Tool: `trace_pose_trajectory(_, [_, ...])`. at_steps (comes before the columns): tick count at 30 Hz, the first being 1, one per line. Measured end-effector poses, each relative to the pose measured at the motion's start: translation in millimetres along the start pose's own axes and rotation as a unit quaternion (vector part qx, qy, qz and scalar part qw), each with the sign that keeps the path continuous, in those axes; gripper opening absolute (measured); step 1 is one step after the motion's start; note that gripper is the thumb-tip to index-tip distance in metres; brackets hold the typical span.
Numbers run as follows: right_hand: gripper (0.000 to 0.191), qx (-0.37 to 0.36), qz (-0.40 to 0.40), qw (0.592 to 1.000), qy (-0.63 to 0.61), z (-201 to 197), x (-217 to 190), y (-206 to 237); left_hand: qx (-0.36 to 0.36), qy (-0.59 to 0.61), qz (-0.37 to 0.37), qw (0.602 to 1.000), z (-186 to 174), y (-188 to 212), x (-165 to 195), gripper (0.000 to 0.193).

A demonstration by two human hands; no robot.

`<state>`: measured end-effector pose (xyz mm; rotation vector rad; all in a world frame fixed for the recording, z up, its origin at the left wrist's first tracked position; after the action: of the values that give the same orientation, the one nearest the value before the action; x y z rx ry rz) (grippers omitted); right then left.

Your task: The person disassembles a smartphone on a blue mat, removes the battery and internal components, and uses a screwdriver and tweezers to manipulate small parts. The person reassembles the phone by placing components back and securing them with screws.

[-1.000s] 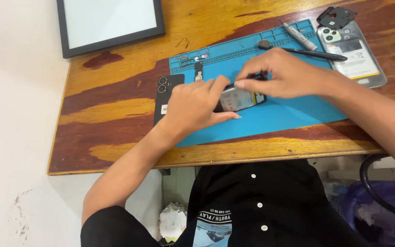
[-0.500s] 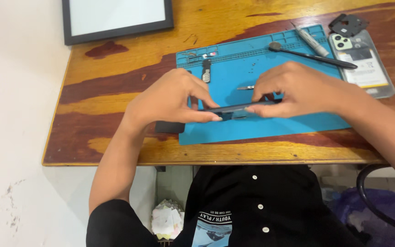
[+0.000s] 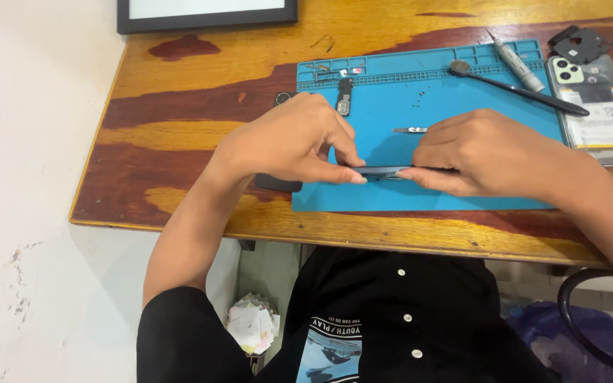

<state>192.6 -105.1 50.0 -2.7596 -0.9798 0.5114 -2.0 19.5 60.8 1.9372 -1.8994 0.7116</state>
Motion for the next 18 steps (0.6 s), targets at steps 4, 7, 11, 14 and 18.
trace_pose_trajectory(4, [0.027, 0.016, 0.038, 0.999, -0.026, -4, 7, -3, 0.006, -0.039, -0.001, 0.999, -14, 4, -4, 0.031])
trace_pose_trajectory(7, [0.026, 0.015, 0.061, 0.996, -0.056, -5, 9, -2, -0.002, -0.022, -0.026, 0.999, -17, 11, -8, 0.027])
trace_pose_trajectory(11, [0.027, -0.008, 0.086, 0.994, -0.064, -5, 11, -1, -0.012, 0.029, -0.027, 0.999, -13, 11, -16, 0.023])
trace_pose_trajectory(14, [0.027, -0.017, 0.086, 0.995, -0.057, -5, 8, -1, -0.022, 0.069, -0.013, 0.997, -10, 10, -19, 0.020])
trace_pose_trajectory(18, [0.028, -0.015, 0.067, 0.997, -0.025, -8, 4, -1, -0.017, 0.077, -0.016, 0.997, -10, 11, -18, 0.020])
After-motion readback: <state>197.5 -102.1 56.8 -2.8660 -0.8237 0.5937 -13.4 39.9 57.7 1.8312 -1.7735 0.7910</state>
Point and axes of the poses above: each hand's wrist, its own y-axis away from the middle knuckle, its own z-axis out of the palm, x = y × z, the point moved 3 cm from there along -y, towards the middle knuckle, and after that the axes turned 1 degree about -z, right-handed, at the moved point
